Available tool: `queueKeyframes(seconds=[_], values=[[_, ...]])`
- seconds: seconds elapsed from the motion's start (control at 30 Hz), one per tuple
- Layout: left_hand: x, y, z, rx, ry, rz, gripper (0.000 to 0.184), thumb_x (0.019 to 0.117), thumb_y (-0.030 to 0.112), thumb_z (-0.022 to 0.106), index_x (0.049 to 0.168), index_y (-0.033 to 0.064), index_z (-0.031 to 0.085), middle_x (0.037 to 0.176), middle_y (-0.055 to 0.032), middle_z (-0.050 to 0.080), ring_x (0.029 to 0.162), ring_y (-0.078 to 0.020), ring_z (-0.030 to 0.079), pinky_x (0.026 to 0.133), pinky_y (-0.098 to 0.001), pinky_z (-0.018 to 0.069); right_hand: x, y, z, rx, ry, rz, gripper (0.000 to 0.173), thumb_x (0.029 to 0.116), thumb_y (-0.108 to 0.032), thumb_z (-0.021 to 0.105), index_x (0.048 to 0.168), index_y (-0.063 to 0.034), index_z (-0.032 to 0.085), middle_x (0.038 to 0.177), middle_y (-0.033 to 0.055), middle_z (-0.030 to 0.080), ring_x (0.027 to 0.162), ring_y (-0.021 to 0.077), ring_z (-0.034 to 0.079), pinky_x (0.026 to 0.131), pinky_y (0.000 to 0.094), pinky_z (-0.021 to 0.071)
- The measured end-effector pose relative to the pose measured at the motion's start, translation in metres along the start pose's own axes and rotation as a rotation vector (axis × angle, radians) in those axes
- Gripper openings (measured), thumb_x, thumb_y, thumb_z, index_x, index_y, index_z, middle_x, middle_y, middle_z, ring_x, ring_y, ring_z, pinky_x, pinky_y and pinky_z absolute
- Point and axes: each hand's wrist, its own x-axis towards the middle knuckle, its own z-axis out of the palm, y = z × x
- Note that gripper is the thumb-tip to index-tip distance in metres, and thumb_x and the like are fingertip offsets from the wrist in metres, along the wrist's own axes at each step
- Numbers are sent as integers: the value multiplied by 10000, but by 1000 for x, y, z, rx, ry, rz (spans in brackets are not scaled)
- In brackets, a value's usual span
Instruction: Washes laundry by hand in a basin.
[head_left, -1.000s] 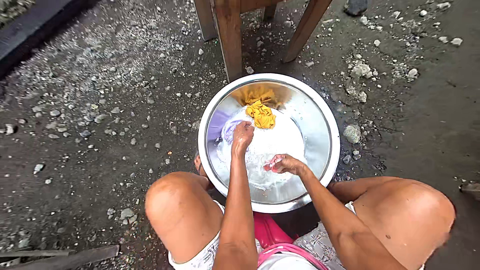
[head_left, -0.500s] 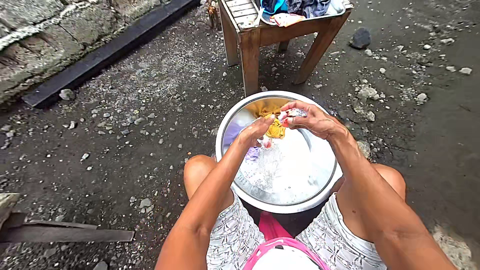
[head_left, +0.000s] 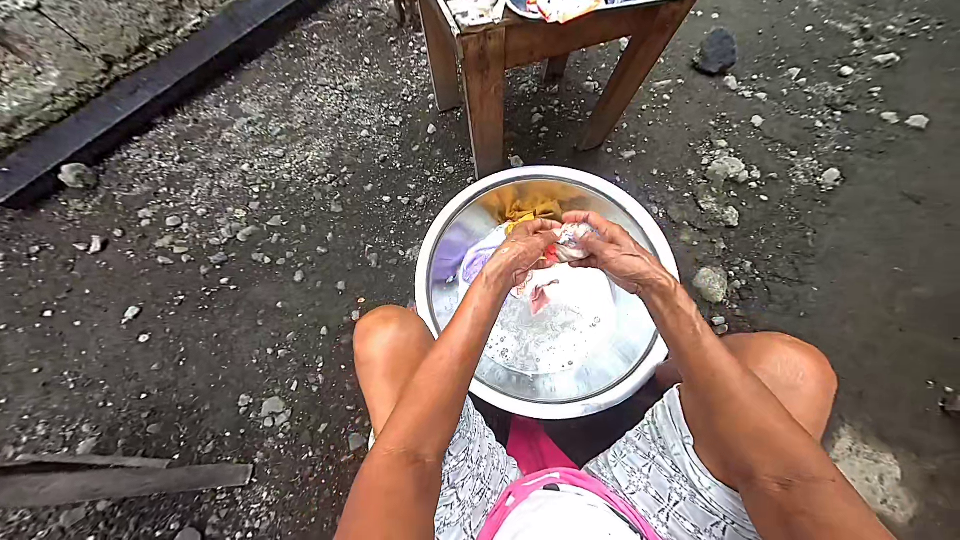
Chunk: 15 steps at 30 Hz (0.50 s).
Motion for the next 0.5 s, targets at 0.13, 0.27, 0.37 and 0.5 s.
queueKeyframes(seconds=[0.13, 0.27, 0.37, 0.5], values=[[-2, 13, 2, 27, 39, 96, 195, 982, 9, 606, 1175, 18, 623, 956, -75, 642, 791, -120, 613, 711, -281, 532, -6, -5, -4, -65, 116, -61, 446, 1054, -83, 475, 1496, -138, 448, 1332, 165, 614, 995, 258, 706, 815, 440, 612], [-9, 19, 3, 53, 42, 213, 166, 954, -62, 579, 1082, 23, 643, 932, -55, 620, 801, -114, 584, 692, -268, 500, -3, 1, -3, -16, 258, -94, 186, 943, -8, 664, 1116, -33, 600, 986, 88, 645, 763, 122, 661, 720, 304, 595], [-13, 24, -1, 13, 83, 257, 156, 957, -71, 563, 1039, 23, 657, 935, -50, 631, 803, -105, 591, 697, -255, 506, -1, 0, -7, 38, 250, -206, 155, 919, 14, 675, 1032, -65, 604, 907, 22, 639, 763, 75, 647, 736, 269, 591], [-15, 23, -11, -35, 153, 245, 138, 961, -52, 567, 1056, 10, 646, 933, -63, 620, 788, -121, 597, 715, -283, 529, -3, -2, -4, -99, 288, -371, 85, 921, -6, 701, 987, -51, 673, 925, 28, 685, 793, 64, 648, 741, 240, 564]])
